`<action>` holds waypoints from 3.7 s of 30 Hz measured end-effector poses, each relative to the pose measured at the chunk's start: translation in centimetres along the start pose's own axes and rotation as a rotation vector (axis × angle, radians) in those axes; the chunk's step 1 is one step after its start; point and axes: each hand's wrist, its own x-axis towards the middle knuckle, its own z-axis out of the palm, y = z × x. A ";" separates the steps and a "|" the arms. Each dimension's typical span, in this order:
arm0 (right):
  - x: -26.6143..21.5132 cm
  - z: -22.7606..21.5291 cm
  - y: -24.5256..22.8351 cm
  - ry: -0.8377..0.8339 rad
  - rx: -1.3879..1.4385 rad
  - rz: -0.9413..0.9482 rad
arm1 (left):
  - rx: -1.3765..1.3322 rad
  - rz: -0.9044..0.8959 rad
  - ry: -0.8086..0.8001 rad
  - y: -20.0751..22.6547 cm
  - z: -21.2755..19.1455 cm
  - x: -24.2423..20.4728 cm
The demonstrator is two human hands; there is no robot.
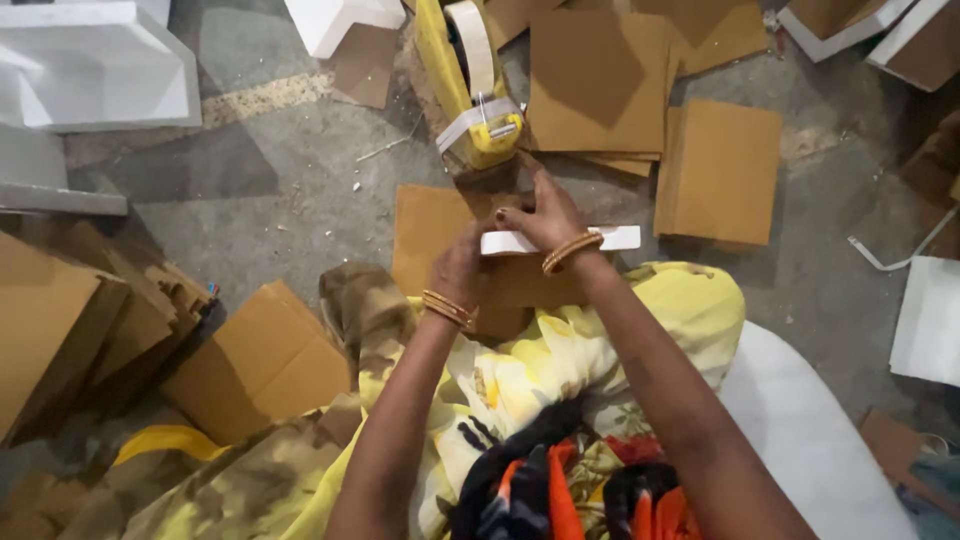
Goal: The person sits on the floor and repeatedly assembles small cardboard boxes by folding flaps and securing them with a handheld tape dispenser. The person handles white foam inserts and stacks completed boxes to the side.
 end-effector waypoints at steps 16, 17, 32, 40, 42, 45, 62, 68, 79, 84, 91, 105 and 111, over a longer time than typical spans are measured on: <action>3.0 1.8 6.8 -0.420 -0.053 0.384 | 0.040 -0.166 -0.042 0.3 0.3 -0.6; 3.6 1.7 7.0 -0.474 -0.101 0.388 | 0.020 -0.146 -0.032 0.3 0.2 -0.4; -0.9 -1.5 -0.3 -0.071 -0.207 0.198 | -0.034 -0.224 -0.041 -0.2 0.3 -0.2; -6.2 -1.6 -0.6 -0.137 -0.623 -0.116 | -0.038 -0.072 -0.058 1.5 -1.3 1.3; -6.3 -1.3 0.1 -0.139 -0.613 -0.118 | -0.113 0.137 0.018 2.7 -2.3 1.8; -6.2 -1.2 0.8 -0.119 -0.630 -0.123 | -0.324 -0.131 -0.225 3.7 -2.1 2.8; -8.2 -2.8 -1.6 0.346 -0.460 -0.208 | -0.479 -0.433 -0.117 2.3 -1.6 2.6; -9.2 0.0 -0.6 0.661 0.715 0.122 | -0.334 -0.128 0.051 10.5 -6.3 3.4; -6.9 0.4 3.7 0.364 0.571 0.454 | 0.725 0.128 0.034 3.0 -5.6 5.4; 1.9 -2.7 2.6 0.262 0.428 0.179 | 0.702 0.120 -0.098 1.7 -4.8 5.9; 10.4 -3.4 -2.1 -0.136 0.263 0.260 | 0.777 0.173 -0.042 1.3 -4.9 5.8; -4.5 3.0 5.9 -0.083 0.789 0.343 | 0.634 0.159 -0.011 3.0 -6.2 6.9; -2.3 5.4 10.0 0.186 0.506 0.359 | 0.633 0.128 -0.034 2.3 -5.6 7.0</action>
